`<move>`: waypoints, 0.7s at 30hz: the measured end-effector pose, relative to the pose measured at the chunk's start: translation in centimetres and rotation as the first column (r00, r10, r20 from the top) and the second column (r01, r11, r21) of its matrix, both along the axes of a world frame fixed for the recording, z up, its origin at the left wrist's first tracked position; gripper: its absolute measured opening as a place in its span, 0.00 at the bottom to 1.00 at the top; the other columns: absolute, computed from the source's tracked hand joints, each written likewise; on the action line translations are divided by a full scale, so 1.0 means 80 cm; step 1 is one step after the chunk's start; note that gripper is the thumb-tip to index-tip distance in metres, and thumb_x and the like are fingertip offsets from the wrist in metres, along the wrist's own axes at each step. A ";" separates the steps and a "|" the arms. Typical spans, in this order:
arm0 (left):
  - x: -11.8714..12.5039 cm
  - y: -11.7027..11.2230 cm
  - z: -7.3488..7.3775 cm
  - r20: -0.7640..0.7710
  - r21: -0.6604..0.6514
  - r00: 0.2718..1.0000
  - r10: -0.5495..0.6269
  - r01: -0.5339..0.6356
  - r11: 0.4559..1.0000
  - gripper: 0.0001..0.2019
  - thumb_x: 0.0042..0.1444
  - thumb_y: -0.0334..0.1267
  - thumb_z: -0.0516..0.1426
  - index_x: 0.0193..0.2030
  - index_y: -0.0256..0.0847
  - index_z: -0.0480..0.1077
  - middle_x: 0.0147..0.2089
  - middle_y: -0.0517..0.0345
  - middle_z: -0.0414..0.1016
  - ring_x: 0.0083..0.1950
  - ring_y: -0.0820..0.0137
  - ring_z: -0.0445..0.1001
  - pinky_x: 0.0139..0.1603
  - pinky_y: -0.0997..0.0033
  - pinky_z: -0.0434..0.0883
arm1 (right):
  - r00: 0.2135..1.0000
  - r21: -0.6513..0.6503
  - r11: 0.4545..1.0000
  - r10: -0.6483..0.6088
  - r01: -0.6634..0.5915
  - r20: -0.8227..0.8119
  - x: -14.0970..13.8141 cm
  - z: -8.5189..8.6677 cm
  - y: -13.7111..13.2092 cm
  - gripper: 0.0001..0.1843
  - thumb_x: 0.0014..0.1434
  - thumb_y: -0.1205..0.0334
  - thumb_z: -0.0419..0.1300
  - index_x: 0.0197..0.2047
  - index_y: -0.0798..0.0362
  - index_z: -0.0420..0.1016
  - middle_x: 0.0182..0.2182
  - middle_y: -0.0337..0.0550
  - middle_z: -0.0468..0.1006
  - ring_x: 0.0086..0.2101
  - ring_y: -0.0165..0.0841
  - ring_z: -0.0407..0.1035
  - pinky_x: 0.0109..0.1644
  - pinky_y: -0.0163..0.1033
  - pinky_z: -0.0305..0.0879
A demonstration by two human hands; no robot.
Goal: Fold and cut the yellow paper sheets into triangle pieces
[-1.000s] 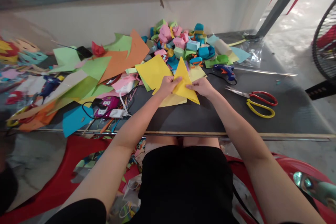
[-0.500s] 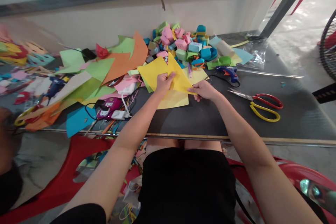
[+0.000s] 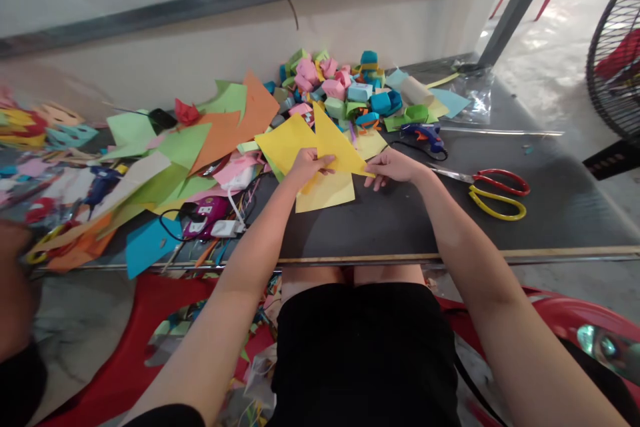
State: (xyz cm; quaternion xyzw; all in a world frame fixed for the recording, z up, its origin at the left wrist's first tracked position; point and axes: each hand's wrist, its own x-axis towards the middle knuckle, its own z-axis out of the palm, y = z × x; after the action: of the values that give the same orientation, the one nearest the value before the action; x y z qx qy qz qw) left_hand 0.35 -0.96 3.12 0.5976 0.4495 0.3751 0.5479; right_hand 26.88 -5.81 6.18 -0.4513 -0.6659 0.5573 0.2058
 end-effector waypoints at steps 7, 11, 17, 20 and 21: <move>0.004 0.005 0.000 0.010 0.019 0.990 0.141 -0.141 0.990 0.20 0.50 0.46 0.71 0.27 0.37 0.66 0.22 0.62 0.73 0.23 0.74 0.78 0.25 0.79 0.72 | 0.994 0.103 0.993 -0.069 0.060 0.081 0.001 -0.006 0.004 0.20 0.53 0.43 0.70 0.28 0.54 0.81 0.22 0.41 0.82 0.23 0.29 0.75 0.30 0.34 0.70; 0.004 0.005 0.001 0.057 0.023 0.980 0.189 -0.191 0.981 0.22 0.48 0.47 0.72 0.26 0.38 0.64 0.20 0.65 0.69 0.22 0.74 0.77 0.22 0.80 0.69 | 0.963 0.300 0.944 -0.197 0.135 0.186 0.002 -0.010 0.004 0.19 0.57 0.45 0.67 0.25 0.53 0.80 0.19 0.41 0.79 0.21 0.30 0.72 0.29 0.36 0.67; 0.004 -0.006 0.008 0.055 -0.031 0.998 -0.030 0.032 0.999 0.22 0.43 0.51 0.74 0.29 0.34 0.73 0.23 0.59 0.75 0.20 0.77 0.73 0.22 0.78 0.70 | 0.970 0.435 0.875 -0.241 0.210 0.016 -0.001 -0.009 0.002 0.26 0.50 0.35 0.68 0.29 0.54 0.82 0.25 0.43 0.81 0.27 0.34 0.73 0.34 0.37 0.66; 0.007 -0.016 0.012 0.006 -0.118 0.955 -0.298 0.296 0.948 0.24 0.36 0.51 0.76 0.30 0.34 0.77 0.27 0.54 0.80 0.21 0.75 0.74 0.23 0.75 0.73 | 0.961 0.278 0.932 -0.177 0.233 -0.212 -0.016 -0.012 -0.002 0.34 0.47 0.27 0.66 0.32 0.54 0.82 0.30 0.45 0.83 0.32 0.36 0.75 0.39 0.39 0.70; 0.009 -0.019 0.013 -0.003 -0.131 0.939 -0.344 0.341 0.931 0.23 0.35 0.51 0.76 0.30 0.34 0.77 0.28 0.53 0.81 0.21 0.75 0.74 0.23 0.75 0.73 | 0.952 0.234 0.941 -0.187 0.245 -0.243 -0.021 -0.014 -0.003 0.35 0.45 0.26 0.66 0.32 0.53 0.81 0.30 0.45 0.83 0.32 0.37 0.75 0.39 0.39 0.71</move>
State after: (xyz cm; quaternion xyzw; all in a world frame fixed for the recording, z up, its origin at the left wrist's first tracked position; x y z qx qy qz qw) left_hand 1.03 -2.50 4.18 0.6350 0.3690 0.2362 0.6363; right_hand 25.17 -6.03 5.04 -0.4272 -0.6531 0.4845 0.3953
